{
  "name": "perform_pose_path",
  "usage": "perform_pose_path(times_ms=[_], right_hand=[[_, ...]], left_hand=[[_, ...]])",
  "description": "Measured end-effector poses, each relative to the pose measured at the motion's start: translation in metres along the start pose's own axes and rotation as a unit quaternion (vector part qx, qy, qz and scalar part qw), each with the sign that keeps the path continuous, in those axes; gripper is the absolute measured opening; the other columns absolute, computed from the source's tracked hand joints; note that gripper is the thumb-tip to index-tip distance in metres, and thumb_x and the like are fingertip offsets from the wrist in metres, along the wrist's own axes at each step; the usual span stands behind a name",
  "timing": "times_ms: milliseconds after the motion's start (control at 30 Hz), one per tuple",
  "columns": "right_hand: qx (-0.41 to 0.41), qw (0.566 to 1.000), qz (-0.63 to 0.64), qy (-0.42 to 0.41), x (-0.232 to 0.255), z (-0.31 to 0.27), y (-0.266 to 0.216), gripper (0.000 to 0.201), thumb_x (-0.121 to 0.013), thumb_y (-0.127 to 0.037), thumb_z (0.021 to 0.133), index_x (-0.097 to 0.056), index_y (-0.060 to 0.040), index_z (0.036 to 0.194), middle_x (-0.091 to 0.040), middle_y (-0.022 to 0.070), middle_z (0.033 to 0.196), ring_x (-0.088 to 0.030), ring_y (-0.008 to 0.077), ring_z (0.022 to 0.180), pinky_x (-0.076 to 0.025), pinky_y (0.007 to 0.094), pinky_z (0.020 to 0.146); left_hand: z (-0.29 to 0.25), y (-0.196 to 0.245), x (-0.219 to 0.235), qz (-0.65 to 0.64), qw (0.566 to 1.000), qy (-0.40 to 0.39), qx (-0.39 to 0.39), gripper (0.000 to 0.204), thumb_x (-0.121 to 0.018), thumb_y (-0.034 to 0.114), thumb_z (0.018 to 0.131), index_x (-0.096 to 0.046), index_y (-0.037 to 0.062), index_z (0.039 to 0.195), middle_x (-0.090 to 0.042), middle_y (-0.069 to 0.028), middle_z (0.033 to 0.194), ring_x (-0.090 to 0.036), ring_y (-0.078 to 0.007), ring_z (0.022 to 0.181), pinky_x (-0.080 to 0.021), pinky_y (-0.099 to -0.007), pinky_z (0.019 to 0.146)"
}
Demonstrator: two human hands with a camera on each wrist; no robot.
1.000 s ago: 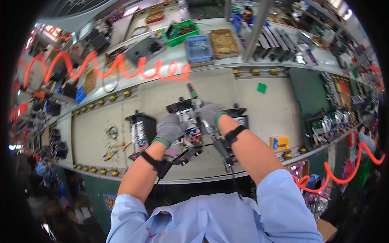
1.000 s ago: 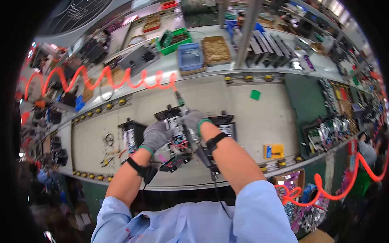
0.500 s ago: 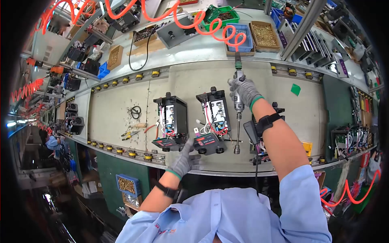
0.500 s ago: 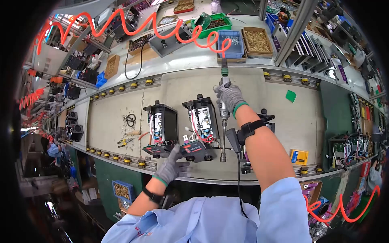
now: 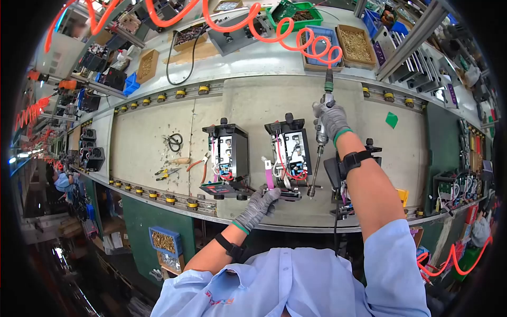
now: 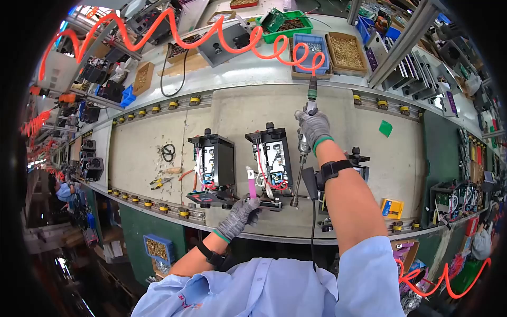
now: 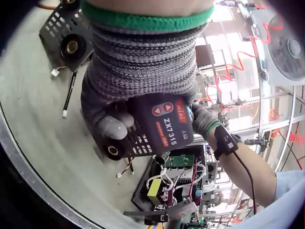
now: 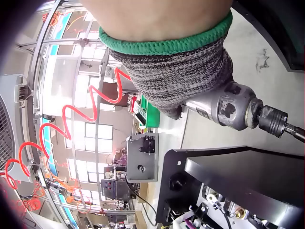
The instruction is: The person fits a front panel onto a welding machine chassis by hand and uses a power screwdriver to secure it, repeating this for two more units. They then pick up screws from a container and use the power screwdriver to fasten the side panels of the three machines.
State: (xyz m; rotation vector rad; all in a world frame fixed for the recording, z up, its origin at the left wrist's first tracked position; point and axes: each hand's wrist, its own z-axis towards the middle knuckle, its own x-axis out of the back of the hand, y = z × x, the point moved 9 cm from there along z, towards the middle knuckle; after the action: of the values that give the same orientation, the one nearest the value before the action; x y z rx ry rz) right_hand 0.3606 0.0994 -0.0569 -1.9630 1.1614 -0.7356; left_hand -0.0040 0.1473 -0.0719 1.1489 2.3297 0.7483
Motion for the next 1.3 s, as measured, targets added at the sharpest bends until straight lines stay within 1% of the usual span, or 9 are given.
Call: perform_pose_path(times_ms=[133,400,733,833,900,967,1000,1067,1300], right_hand=[[-0.011,0.999,-0.023,0.036,0.008,0.015,0.015,0.022,-0.076,-0.020,0.085,-0.061,-0.0085,0.095,-0.061,0.0035,0.075,-0.060,0.0164,0.057,-0.053,0.0357,0.052],[-0.059,0.998,0.010,0.029,0.005,0.027,0.038,0.025,-0.073,-0.017,0.088,-0.055,-0.0093,0.103,-0.060,0.0053,0.077,-0.059,0.0186,0.055,-0.052,0.0362,0.048],[-0.111,0.992,0.032,0.050,0.004,0.041,0.083,0.028,-0.072,-0.010,0.086,-0.055,-0.0092,0.108,-0.061,0.0073,0.076,-0.058,0.0192,0.055,-0.051,0.0379,0.046],[-0.111,0.992,0.003,0.057,0.009,0.056,0.098,0.028,-0.072,-0.009,0.086,-0.055,-0.0083,0.108,-0.060,0.0073,0.074,-0.058,0.0194,0.054,-0.050,0.0380,0.046],[-0.103,0.993,-0.021,0.058,0.009,0.070,0.113,0.027,-0.072,-0.009,0.086,-0.055,-0.0079,0.107,-0.060,0.0071,0.074,-0.058,0.0195,0.054,-0.049,0.0379,0.046],[-0.083,0.986,-0.121,0.083,0.015,0.080,0.119,0.033,-0.072,-0.027,0.079,-0.068,-0.0049,0.104,-0.071,0.0128,0.087,-0.070,0.0280,0.078,-0.055,0.0414,0.074],[-0.083,0.985,-0.121,0.086,0.018,0.086,0.123,0.033,-0.072,-0.027,0.079,-0.068,-0.0049,0.104,-0.071,0.0128,0.087,-0.070,0.0280,0.078,-0.055,0.0414,0.074],[-0.059,0.994,-0.068,0.065,0.011,0.085,0.123,0.020,-0.068,-0.012,0.087,-0.054,-0.0087,0.101,-0.057,0.0050,0.067,-0.054,0.0194,0.047,-0.045,0.0370,0.042],[-0.065,0.981,-0.137,0.119,0.014,0.058,0.111,0.017,-0.065,-0.017,0.088,-0.054,-0.0103,0.099,-0.056,0.0053,0.062,-0.056,0.0204,0.046,-0.044,0.0385,0.040]], left_hand=[[0.012,-0.022,-0.014,-0.158,0.971,-0.171,0.054,0.083,-0.069,0.073,0.077,-0.062,0.0051,0.124,-0.068,-0.0101,0.092,-0.063,-0.0169,0.060,-0.054,-0.0309,0.050],[-0.009,-0.033,-0.028,-0.283,0.932,-0.184,0.133,0.100,-0.063,0.086,0.066,-0.063,0.0064,0.127,-0.065,-0.0143,0.098,-0.047,-0.0170,0.062,-0.042,-0.0324,0.056],[-0.001,-0.045,-0.026,-0.323,0.902,-0.235,0.166,0.100,-0.063,0.083,0.068,-0.063,0.0021,0.125,-0.065,-0.0140,0.100,-0.046,-0.0155,0.062,-0.039,-0.0305,0.055],[0.008,-0.047,-0.025,-0.314,0.904,-0.242,0.159,0.099,-0.065,0.081,0.068,-0.063,0.0011,0.125,-0.066,-0.0162,0.102,-0.050,-0.0154,0.063,-0.042,-0.0307,0.054],[0.018,-0.037,-0.017,-0.223,0.950,-0.202,0.087,0.096,-0.067,0.078,0.068,-0.062,-0.0003,0.123,-0.068,-0.0186,0.102,-0.058,-0.0185,0.068,-0.047,-0.0325,0.054],[0.016,-0.034,-0.019,-0.248,0.940,-0.212,0.100,0.093,-0.068,0.077,0.068,-0.063,0.0000,0.121,-0.069,-0.0194,0.101,-0.062,-0.0219,0.071,-0.048,-0.0346,0.055],[0.015,-0.032,-0.021,-0.273,0.929,-0.222,0.112,0.091,-0.069,0.075,0.068,-0.063,0.0003,0.119,-0.069,-0.0202,0.100,-0.066,-0.0253,0.075,-0.050,-0.0367,0.055],[0.013,-0.034,-0.027,-0.305,0.923,-0.198,0.122,0.088,-0.069,0.074,0.068,-0.063,0.0012,0.117,-0.069,-0.0203,0.098,-0.066,-0.0269,0.074,-0.049,-0.0381,0.055],[0.011,-0.038,-0.028,-0.383,0.902,-0.147,0.133,0.083,-0.070,0.073,0.067,-0.063,0.0032,0.111,-0.068,-0.0200,0.093,-0.060,-0.0254,0.064,-0.050,-0.0396,0.057]])
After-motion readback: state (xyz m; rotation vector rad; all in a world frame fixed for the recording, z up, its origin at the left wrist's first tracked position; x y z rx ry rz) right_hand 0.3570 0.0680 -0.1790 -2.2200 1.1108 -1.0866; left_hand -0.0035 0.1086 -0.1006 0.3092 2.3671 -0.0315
